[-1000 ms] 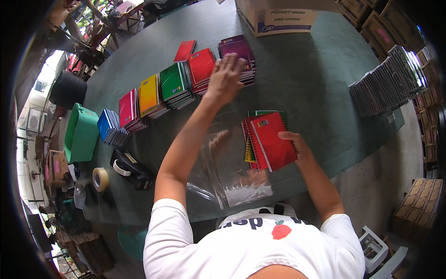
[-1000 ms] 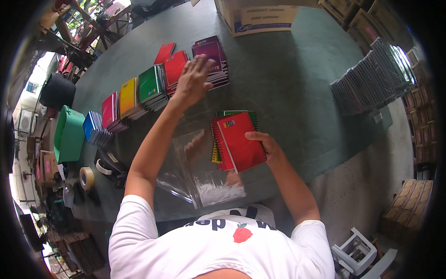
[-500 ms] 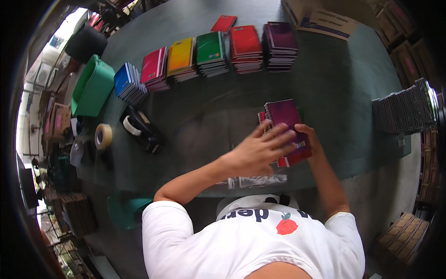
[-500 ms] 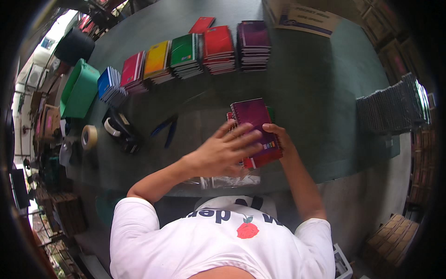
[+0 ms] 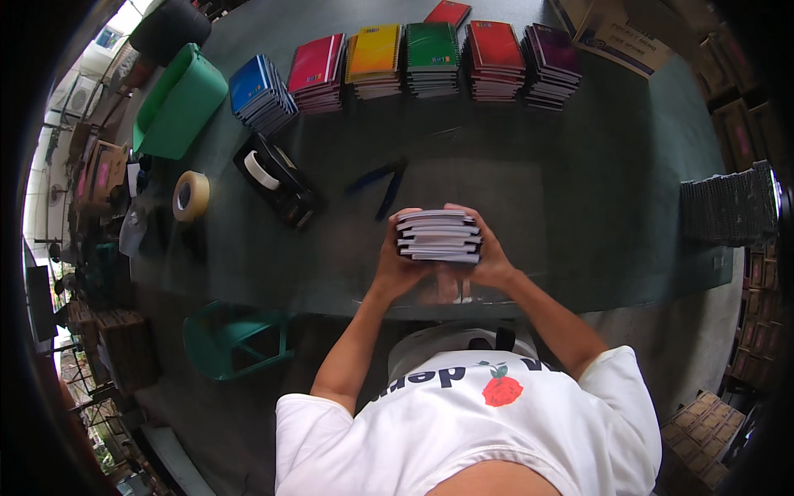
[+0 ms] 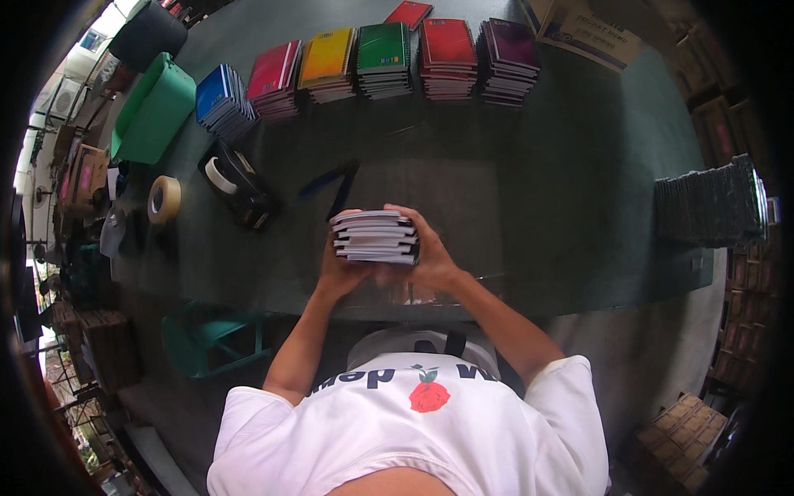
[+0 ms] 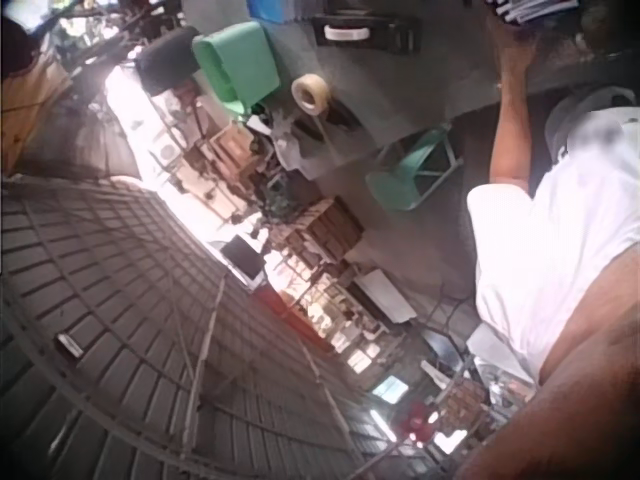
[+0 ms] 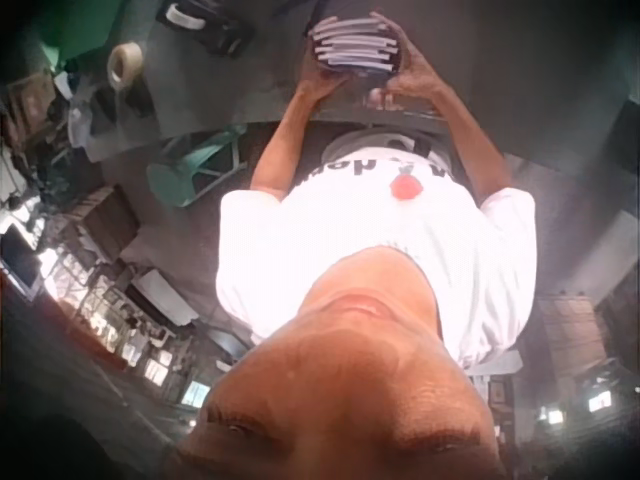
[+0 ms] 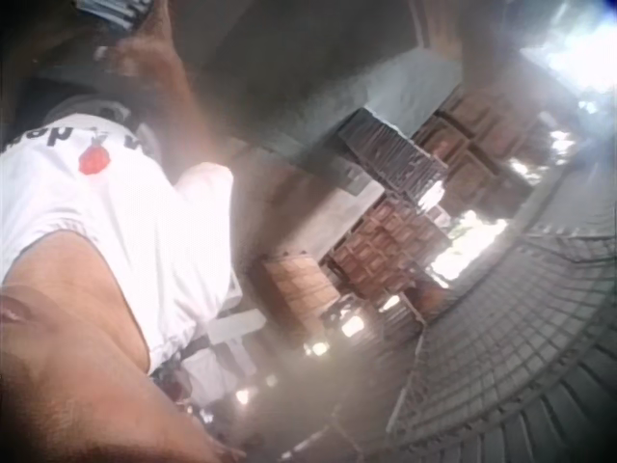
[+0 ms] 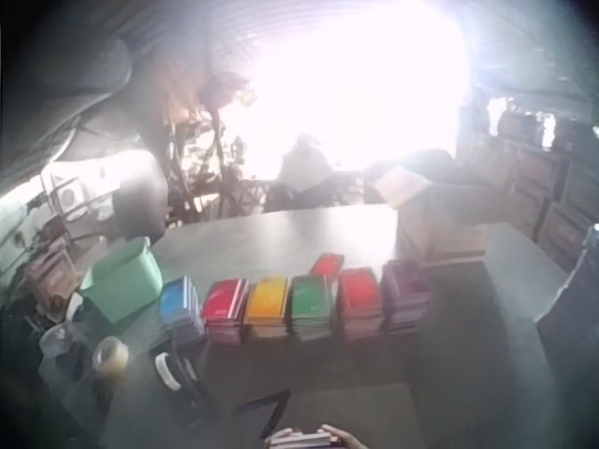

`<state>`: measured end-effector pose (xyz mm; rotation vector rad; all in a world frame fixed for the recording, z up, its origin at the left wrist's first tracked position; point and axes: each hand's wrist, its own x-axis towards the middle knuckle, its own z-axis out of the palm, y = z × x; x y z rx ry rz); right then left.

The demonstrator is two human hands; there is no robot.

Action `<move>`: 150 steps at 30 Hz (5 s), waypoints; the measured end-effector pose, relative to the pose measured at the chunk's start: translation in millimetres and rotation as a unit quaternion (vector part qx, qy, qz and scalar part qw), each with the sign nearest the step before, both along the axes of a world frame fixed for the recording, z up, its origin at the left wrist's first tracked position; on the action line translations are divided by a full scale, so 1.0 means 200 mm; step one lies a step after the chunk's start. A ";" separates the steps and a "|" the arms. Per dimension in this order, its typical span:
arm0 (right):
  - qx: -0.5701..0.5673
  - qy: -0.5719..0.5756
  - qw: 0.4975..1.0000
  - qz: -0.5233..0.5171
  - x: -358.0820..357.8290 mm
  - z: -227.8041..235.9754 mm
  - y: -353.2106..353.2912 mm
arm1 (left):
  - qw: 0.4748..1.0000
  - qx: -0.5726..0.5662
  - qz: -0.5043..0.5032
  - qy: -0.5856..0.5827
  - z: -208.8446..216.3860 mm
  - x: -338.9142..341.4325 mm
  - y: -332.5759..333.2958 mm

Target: The person picks up several colorful spiral notebooks from stacks on a table, aligns them into a pile, and places the pile inside a clear plastic bag, then seals the bag with tape from a dispenser.

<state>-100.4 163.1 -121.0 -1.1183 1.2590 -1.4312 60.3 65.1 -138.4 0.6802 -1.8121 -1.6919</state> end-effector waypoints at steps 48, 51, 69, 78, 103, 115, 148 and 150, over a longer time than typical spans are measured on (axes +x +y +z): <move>0.168 0.357 0.881 -0.261 -0.53 -0.18 0.13 | 0.931 0.273 -0.048 -0.239 0.17 -0.29 -0.11; 0.084 0.469 0.856 -0.200 -0.56 -0.27 0.14 | 0.932 0.261 -0.045 -0.246 0.17 -0.30 -0.11; 0.190 0.200 0.937 -0.212 -0.50 -0.08 0.19 | 0.940 0.264 -0.042 -0.213 0.14 -0.23 -0.05; 0.008 0.529 0.794 -0.300 -0.45 -0.01 0.23 | 0.937 0.257 -0.040 -0.234 0.14 -0.21 -0.05; 0.238 0.162 0.943 -0.165 -0.55 -0.01 0.19 | 0.896 -0.328 0.126 -0.271 0.05 -0.12 -0.33; 0.138 0.372 0.874 -0.279 -0.50 0.03 0.27 | 0.747 -0.530 0.149 -0.373 -0.19 -0.13 -0.75; 0.197 0.440 0.875 0.043 0.01 0.15 -0.10 | 0.981 -0.113 0.108 -0.118 -0.09 -0.40 -0.50; 0.268 0.468 0.835 0.107 0.03 0.25 -0.12 | 0.961 -0.237 0.028 -0.141 -0.08 -0.48 -0.64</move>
